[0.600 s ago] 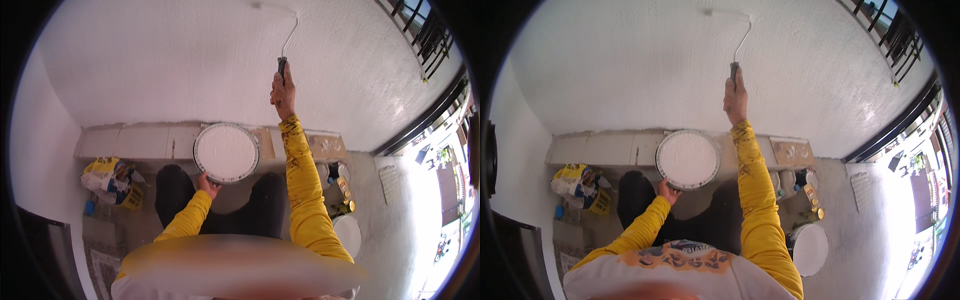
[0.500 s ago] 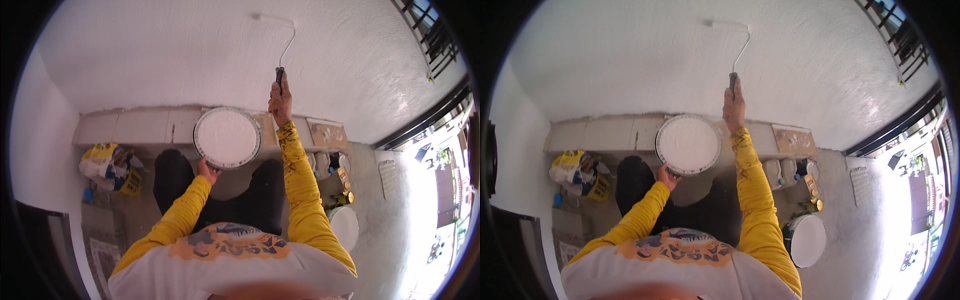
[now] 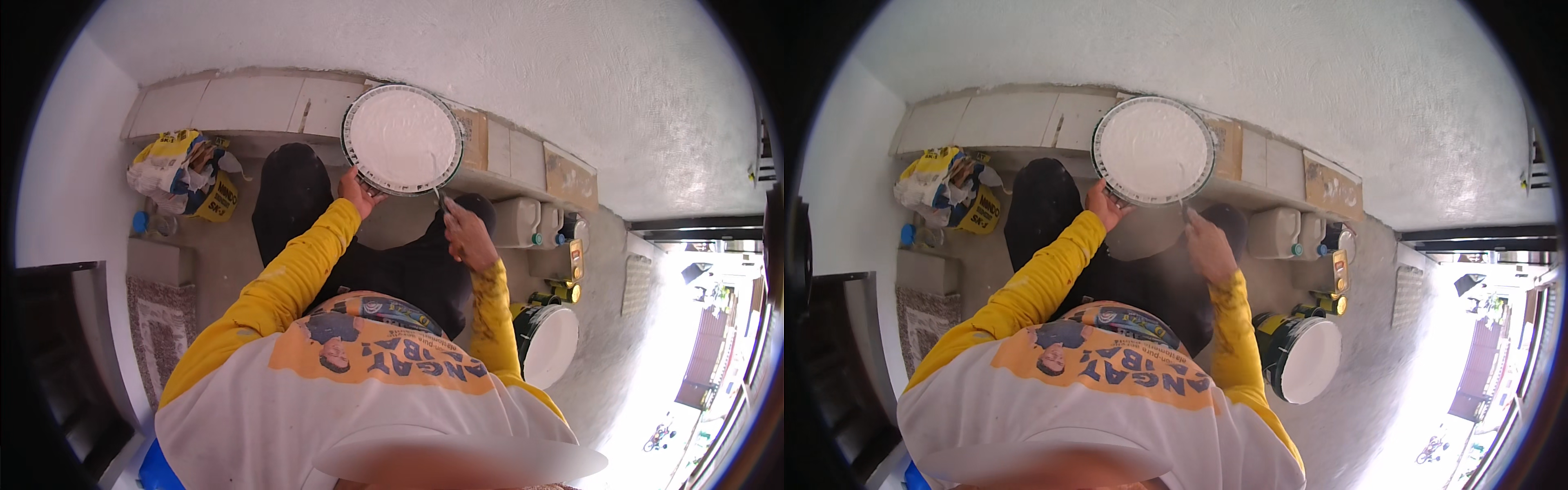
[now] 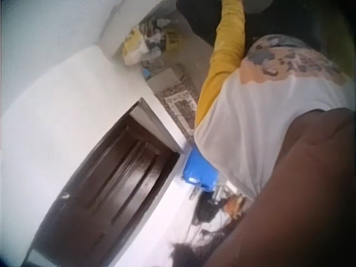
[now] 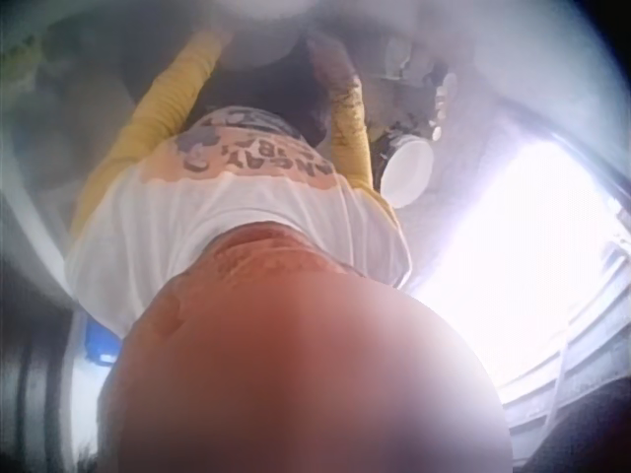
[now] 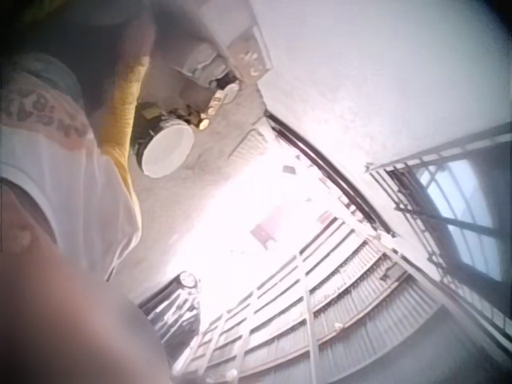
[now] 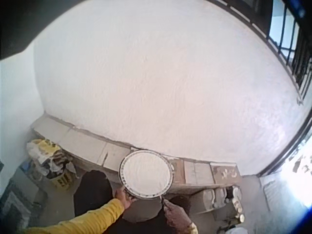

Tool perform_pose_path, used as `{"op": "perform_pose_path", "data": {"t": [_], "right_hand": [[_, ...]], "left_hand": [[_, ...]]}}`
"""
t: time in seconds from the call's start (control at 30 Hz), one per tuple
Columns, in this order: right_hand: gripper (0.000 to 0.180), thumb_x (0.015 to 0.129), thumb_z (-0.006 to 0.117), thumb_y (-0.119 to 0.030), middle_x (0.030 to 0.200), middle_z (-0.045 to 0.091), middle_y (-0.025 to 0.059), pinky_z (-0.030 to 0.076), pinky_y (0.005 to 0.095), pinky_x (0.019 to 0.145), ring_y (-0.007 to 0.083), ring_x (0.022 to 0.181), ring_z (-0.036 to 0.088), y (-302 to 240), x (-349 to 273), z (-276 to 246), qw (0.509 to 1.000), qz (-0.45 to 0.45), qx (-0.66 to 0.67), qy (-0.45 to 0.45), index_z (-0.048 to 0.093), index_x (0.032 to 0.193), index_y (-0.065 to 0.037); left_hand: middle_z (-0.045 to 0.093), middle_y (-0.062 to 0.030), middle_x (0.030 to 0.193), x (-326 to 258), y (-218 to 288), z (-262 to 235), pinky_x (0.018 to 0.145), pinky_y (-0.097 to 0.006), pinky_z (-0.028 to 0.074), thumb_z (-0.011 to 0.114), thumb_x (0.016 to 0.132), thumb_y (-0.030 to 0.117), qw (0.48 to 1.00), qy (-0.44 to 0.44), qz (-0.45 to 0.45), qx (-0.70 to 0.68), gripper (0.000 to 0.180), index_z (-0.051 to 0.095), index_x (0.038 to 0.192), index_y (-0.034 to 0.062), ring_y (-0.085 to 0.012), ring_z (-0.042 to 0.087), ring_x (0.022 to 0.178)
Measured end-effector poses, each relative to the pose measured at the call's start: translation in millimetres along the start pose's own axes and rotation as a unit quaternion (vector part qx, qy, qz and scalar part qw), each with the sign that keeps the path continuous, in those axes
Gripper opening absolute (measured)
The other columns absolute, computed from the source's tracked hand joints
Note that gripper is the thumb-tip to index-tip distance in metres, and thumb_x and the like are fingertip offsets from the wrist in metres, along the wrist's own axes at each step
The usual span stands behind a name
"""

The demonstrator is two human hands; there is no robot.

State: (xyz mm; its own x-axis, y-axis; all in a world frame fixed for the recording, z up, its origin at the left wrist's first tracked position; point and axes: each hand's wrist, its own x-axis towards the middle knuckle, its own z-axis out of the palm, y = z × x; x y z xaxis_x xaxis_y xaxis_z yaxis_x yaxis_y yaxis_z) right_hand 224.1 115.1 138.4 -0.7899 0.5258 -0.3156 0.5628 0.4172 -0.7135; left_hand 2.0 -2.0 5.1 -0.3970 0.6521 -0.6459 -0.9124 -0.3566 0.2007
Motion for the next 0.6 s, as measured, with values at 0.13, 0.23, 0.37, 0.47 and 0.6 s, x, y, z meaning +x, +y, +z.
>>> {"op": "perform_pose_path", "data": {"t": [0.13,0.23,0.37,0.47,0.6], "right_hand": [[0.038,0.100,0.047,-0.019,0.067,0.053,0.0058,0.040,0.0281,0.038,0.0135,0.043,0.051,11,77,6,0.996,-0.082,0.017,0.034,0.050,0.131,0.002],[0.036,0.099,0.048,-0.019,0.063,0.051,0.0067,0.040,0.0302,0.038,0.0160,0.041,0.050,6,120,4,0.977,-0.191,-0.024,0.091,0.051,0.127,0.003],[0.036,0.098,0.048,-0.018,0.081,0.055,0.0149,0.042,0.0374,0.057,0.0272,0.065,0.052,1,106,5,0.979,-0.167,-0.068,0.094,0.052,0.126,0.004],[0.037,0.097,0.048,-0.018,0.099,0.059,0.0243,0.045,0.0446,0.077,0.0386,0.090,0.056,3,48,-4,0.996,-0.069,-0.038,0.045,0.052,0.125,0.006],[0.038,0.096,0.047,-0.017,0.112,0.062,0.0305,0.047,0.0488,0.090,0.0461,0.107,0.058,-1,-10,-16,0.998,-0.058,-0.026,0.026,0.051,0.126,0.008]], "left_hand": [[0.040,-0.0130,0.150,1,-1,0,0.112,-0.066,0.020,0.045,0.096,0.041,1.000,0.013,0.005,0.016,0.058,0.038,0.145,0.0099,-0.0368,0.038,0.137],[0.041,-0.0129,0.148,-1,1,0,0.111,-0.066,0.022,0.046,0.096,0.041,1.000,0.008,0.012,0.019,0.058,0.039,0.144,0.0089,-0.0367,0.039,0.136],[0.042,-0.0130,0.147,0,-1,1,0.110,-0.065,0.025,0.046,0.096,0.041,1.000,0.011,0.009,0.009,0.056,0.040,0.142,0.0076,-0.0365,0.041,0.134],[0.042,-0.0136,0.147,2,0,0,0.110,-0.065,0.026,0.046,0.096,0.041,1.000,0.009,0.012,0.004,0.056,0.041,0.141,0.0072,-0.0366,0.041,0.134],[0.040,-0.0137,0.149,4,-1,-1,0.110,-0.066,0.025,0.048,0.095,0.041,1.000,0.007,0.015,0.013,0.058,0.040,0.142,0.0074,-0.0371,0.039,0.136]]}}
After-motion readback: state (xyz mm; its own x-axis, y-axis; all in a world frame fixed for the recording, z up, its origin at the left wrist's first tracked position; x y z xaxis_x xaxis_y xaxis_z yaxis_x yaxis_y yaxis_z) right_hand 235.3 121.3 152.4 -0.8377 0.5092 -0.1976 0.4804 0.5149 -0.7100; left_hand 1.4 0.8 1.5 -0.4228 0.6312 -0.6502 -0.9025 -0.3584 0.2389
